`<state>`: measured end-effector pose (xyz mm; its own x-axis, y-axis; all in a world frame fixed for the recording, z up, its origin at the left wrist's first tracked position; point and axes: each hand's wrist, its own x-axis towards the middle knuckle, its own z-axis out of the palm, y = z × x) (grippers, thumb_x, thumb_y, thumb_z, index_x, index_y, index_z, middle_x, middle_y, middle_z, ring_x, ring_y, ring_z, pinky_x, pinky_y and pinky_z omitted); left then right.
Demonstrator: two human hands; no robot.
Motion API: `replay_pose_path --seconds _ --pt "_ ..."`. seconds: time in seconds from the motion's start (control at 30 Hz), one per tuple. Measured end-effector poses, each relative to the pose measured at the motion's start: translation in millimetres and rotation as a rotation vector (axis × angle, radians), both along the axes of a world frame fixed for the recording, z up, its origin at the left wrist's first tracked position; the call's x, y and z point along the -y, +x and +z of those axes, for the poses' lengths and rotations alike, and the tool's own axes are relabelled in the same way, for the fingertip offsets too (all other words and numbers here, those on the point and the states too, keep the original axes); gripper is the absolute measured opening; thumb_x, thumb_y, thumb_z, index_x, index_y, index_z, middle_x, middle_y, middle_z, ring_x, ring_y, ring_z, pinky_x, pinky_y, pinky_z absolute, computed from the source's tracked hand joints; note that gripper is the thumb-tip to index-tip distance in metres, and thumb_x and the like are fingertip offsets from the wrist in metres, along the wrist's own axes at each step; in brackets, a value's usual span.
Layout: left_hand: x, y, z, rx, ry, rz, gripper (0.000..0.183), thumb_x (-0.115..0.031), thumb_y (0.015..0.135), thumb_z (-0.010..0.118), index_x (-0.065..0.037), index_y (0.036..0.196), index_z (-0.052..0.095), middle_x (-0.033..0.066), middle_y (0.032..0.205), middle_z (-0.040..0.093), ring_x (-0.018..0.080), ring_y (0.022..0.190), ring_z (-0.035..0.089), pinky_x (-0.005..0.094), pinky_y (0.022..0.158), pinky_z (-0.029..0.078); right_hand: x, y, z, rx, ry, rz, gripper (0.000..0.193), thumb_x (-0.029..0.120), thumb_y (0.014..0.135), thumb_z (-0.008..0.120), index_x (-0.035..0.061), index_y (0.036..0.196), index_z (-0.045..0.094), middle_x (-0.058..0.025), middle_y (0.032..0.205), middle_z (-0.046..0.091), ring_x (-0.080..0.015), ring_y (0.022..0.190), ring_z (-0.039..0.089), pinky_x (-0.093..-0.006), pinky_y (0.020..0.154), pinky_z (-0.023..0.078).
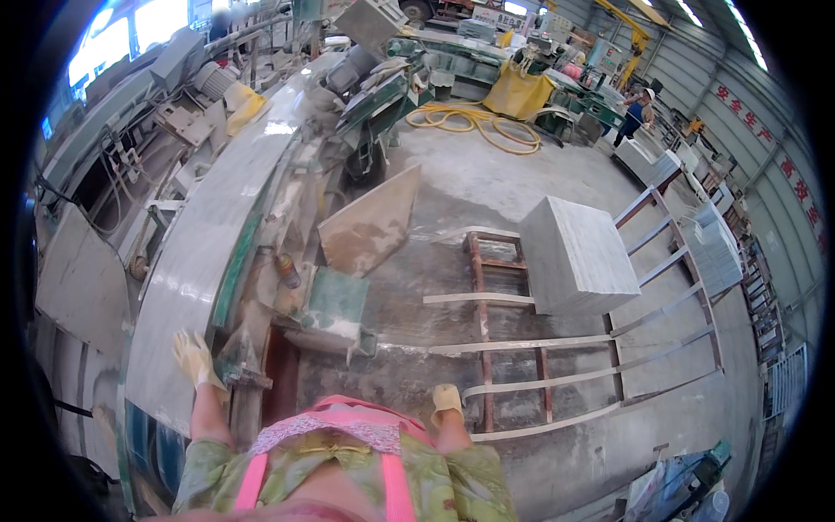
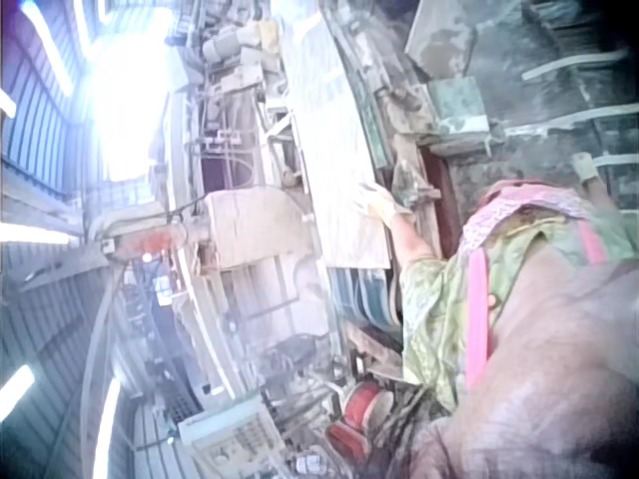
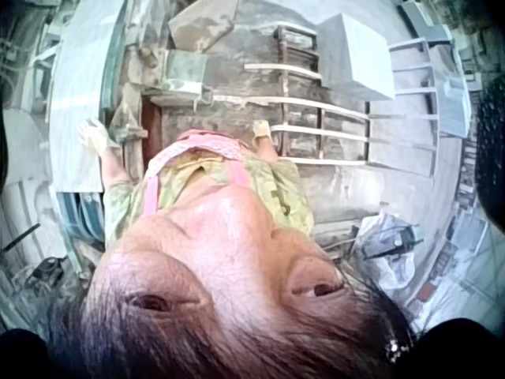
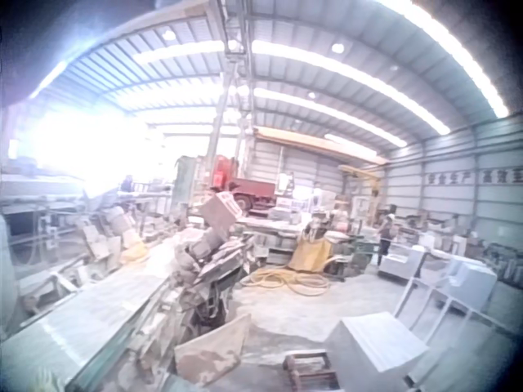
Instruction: The person repeatedly picks up large rectangular tiles from a conveyor belt and stacks them on a metal rack. The person wears gloves and an apron while handling the tiles in a factory setting.
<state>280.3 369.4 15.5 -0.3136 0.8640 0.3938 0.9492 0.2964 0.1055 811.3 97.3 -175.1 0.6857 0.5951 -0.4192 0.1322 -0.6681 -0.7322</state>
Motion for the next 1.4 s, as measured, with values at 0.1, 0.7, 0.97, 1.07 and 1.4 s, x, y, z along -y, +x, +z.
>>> replay_pose_path --seconds 0.1,0.7,0.97,1.07,1.4 --pt "2 0 -4 -0.015 -0.054 0.010 0.047 -0.031 0.099 0.034 0.001 0.125 0.056 0.0145 0.137 0.049 0.0248 0.133 0.038 0.0486 0.111 0.022 1 2 -3 0.019 -0.003 0.003 0.030 0.020 0.077 0.055 -0.0049 0.086 0.069 -0.0133 0.077 0.069 -0.0202 0.074 0.064 -0.0353 0.066 0.048" --pt "7 11 6 -0.026 -0.009 0.022 0.048 -0.030 0.100 0.030 0.002 0.129 0.052 0.0146 0.139 0.047 0.0248 0.135 0.035 0.0463 0.113 0.019 -43 -24 36 -0.007 0.084 0.165 0.032 0.022 0.081 0.054 -0.0040 0.093 0.068 -0.0137 0.082 0.070 -0.0223 0.078 0.066 -0.0348 0.070 0.049" --pt "8 10 10 -0.016 -0.105 0.002 0.049 -0.030 0.101 0.029 0.003 0.132 0.049 0.0141 0.141 0.045 0.0239 0.135 0.035 0.0460 0.112 0.020 -38 -22 28 -0.026 -0.006 0.183 0.032 0.022 0.083 0.052 -0.0042 0.093 0.068 -0.0138 0.081 0.069 -0.0223 0.078 0.065 -0.0348 0.069 0.048" --pt "5 8 4 -0.044 -0.085 0.006 0.049 -0.030 0.101 0.029 0.003 0.131 0.049 0.0146 0.140 0.046 0.0242 0.135 0.036 0.0454 0.112 0.021 -39 -18 13 0.011 0.071 0.198 0.032 0.022 0.083 0.052 -0.0045 0.092 0.068 -0.0144 0.081 0.069 -0.0224 0.078 0.064 -0.0353 0.069 0.048" --pt "6 9 4 -0.075 -0.059 0.023 0.050 -0.031 0.101 0.029 0.004 0.131 0.049 0.0161 0.136 0.050 0.0260 0.133 0.039 0.0441 0.112 0.022 -41 -31 42 -0.082 0.038 0.120 0.033 0.023 0.083 0.052 -0.0039 0.092 0.068 -0.0139 0.082 0.069 -0.0223 0.079 0.064 -0.0347 0.072 0.048"
